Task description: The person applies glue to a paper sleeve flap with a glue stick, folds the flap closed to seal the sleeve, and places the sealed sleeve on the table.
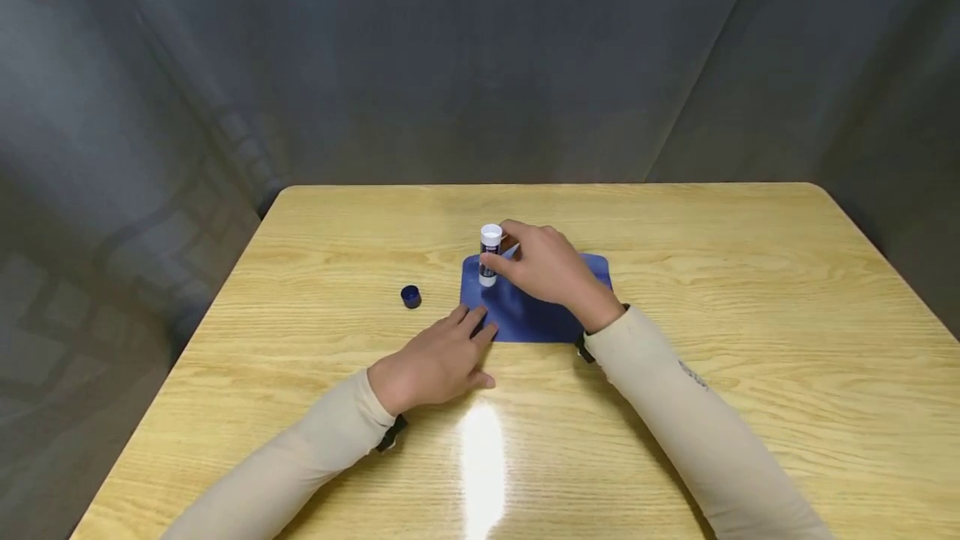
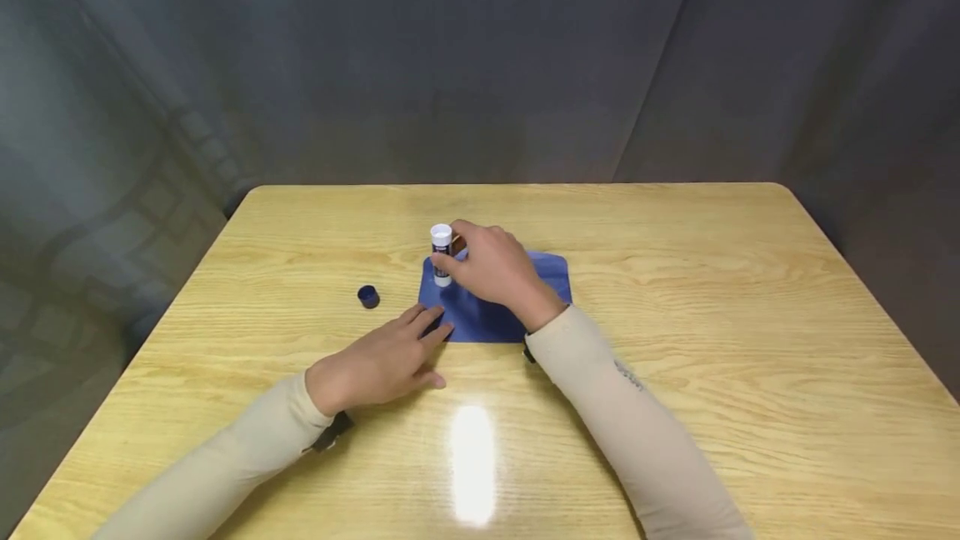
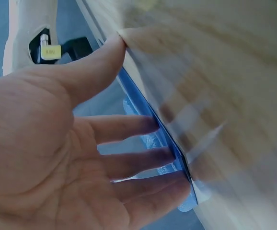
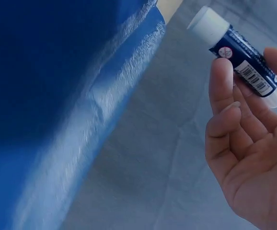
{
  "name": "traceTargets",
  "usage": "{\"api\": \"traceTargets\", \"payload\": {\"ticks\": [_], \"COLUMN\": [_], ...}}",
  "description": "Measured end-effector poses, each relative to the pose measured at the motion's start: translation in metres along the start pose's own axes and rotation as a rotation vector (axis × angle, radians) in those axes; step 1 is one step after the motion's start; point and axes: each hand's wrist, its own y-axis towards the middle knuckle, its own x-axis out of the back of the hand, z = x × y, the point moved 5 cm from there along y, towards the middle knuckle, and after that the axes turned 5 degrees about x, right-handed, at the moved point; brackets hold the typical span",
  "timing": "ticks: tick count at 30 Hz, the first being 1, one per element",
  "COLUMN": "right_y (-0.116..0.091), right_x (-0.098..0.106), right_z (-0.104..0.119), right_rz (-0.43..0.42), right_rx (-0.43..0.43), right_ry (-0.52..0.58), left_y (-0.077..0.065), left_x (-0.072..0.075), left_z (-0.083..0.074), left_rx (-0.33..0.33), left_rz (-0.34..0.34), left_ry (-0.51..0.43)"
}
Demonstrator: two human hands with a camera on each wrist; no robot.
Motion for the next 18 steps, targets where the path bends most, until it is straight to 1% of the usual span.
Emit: {"api": "traceTargets", "payload": {"ticks": [2,6,9,13,15,18], "right_y": [0.008,0.018,0.02,0.021,0.022,0.023], "right_x": [-0.005,-0.013,-0.017,-0.02,-0.021,-0.024], "right_z": [0.0,-0.003,-0.007,-0.011,-0.012,-0.012], "right_rz": [0.014,0.049,0.079,0.089,0.084,0.083], "right_rx": [-0.012,-0.014,-0.024,-0.031,-0.024,-0.013], "right_ry": [-0.003,-0.069,-0.099,-0.096,-0.101,-0.115], "left_y": [0.001,0.005,0.008,0.01,0.011,0.011], "left_x": [0.0,0.0,0.0,0.001,0.001,0.002], "left_z": [0.001,0.002,0.002,0.003,0.005,0.006], "left_rx": [-0.006,-0.017,-0.032,-0.044,-0.042,-0.034], "left_rz": [-0.002,0.004,0.002,-0.001,0.013,0.046], "left_ry": [-0.01,-0.039,-0.033,-0.015,-0.043,-0.113]}}
